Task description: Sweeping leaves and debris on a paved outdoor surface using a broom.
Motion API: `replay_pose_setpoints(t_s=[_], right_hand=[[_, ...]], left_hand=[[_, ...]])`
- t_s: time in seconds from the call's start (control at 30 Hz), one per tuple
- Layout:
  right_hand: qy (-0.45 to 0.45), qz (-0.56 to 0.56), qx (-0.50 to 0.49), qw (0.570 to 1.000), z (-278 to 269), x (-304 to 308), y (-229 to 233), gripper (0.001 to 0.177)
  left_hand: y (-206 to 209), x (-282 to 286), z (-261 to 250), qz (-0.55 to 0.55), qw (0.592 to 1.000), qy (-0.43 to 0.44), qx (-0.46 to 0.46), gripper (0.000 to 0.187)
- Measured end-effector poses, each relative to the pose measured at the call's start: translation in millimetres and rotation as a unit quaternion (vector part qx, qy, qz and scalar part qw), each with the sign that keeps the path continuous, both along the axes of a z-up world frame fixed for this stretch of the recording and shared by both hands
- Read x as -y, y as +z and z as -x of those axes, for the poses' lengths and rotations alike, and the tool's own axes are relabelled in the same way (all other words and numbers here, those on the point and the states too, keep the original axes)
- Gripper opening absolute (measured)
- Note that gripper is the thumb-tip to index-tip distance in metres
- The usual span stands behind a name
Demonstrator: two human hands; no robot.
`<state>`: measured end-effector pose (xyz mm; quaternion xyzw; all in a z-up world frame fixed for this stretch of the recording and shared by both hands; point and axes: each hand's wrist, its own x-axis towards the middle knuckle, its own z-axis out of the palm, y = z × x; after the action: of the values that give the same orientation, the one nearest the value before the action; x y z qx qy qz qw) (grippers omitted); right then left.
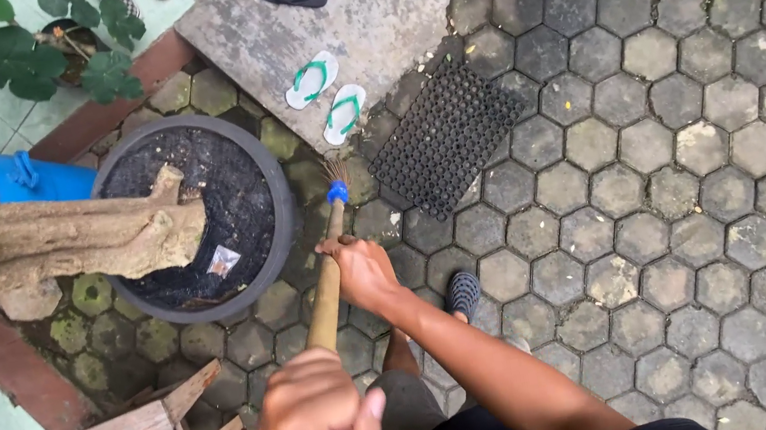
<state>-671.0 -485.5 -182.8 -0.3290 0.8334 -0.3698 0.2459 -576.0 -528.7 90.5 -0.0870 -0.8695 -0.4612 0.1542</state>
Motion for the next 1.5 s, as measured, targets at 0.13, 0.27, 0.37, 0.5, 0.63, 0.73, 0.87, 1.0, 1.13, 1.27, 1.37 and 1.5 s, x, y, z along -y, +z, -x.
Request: replay_pose_setpoints(t_s=[0.13, 0.27, 0.37, 0.5, 0.63, 0.73, 0.87, 1.0, 1.13, 1.27, 1.37, 1.5], right_hand=[[-0.017, 0.044, -0.021, 0.999, -9, 4, 44, 0.044], [0.006, 0.061, -0.011, 0.998, -16, -5, 40, 0.054], [0.012, 0.060, 0.000, 0.998, -15, -32, 13, 0.047], [-0.061, -0.043, 0.059, 0.995, 11, -89, -37, 0.042], [-0.155, 0.033, -0.024, 0.987, 37, -139, -34, 0.029], [-0.288, 0.041, 0.163, 0.943, 54, -162, -9, 0.023], [-0.194, 0.054, -0.107, 0.974, 45, -189, -19, 0.030], [-0.159, 0.169, -0.095, 0.968, 27, -190, -43, 0.027], [-0.079, 0.100, -0.057, 0.990, 54, -188, -69, 0.025], [-0.171, 0.062, -0.084, 0.980, 109, -202, -110, 0.023], [-0.227, 0.040, -0.102, 0.968, 130, -210, -104, 0.028], [-0.262, 0.086, -0.137, 0.951, 133, -228, -48, 0.035]], left_hand=[[46, -17, 1, -0.020, 0.999, 0.032, -0.006, 0.049], [38, -28, -4, 0.011, 1.000, -0.029, -0.003, 0.048], [8, -44, 1, 0.024, 0.998, -0.046, 0.028, 0.045], [-54, -83, 15, 0.019, 0.997, -0.066, 0.022, 0.035], [-77, -119, 17, -0.009, 0.991, -0.137, 0.006, 0.037], [-72, -131, 20, -0.019, 0.988, -0.151, -0.032, 0.037], [-41, -145, 17, -0.049, 0.976, -0.210, -0.011, 0.034], [-34, -170, 20, -0.047, 0.972, -0.228, 0.000, 0.033], [-88, -184, 45, -0.011, 0.982, -0.179, -0.054, 0.037], [-117, -176, 81, -0.003, 0.989, -0.126, -0.079, 0.036], [-121, -176, 86, -0.001, 0.989, -0.106, -0.103, 0.034], [-96, -193, 75, -0.002, 0.983, -0.156, -0.093, 0.037]])
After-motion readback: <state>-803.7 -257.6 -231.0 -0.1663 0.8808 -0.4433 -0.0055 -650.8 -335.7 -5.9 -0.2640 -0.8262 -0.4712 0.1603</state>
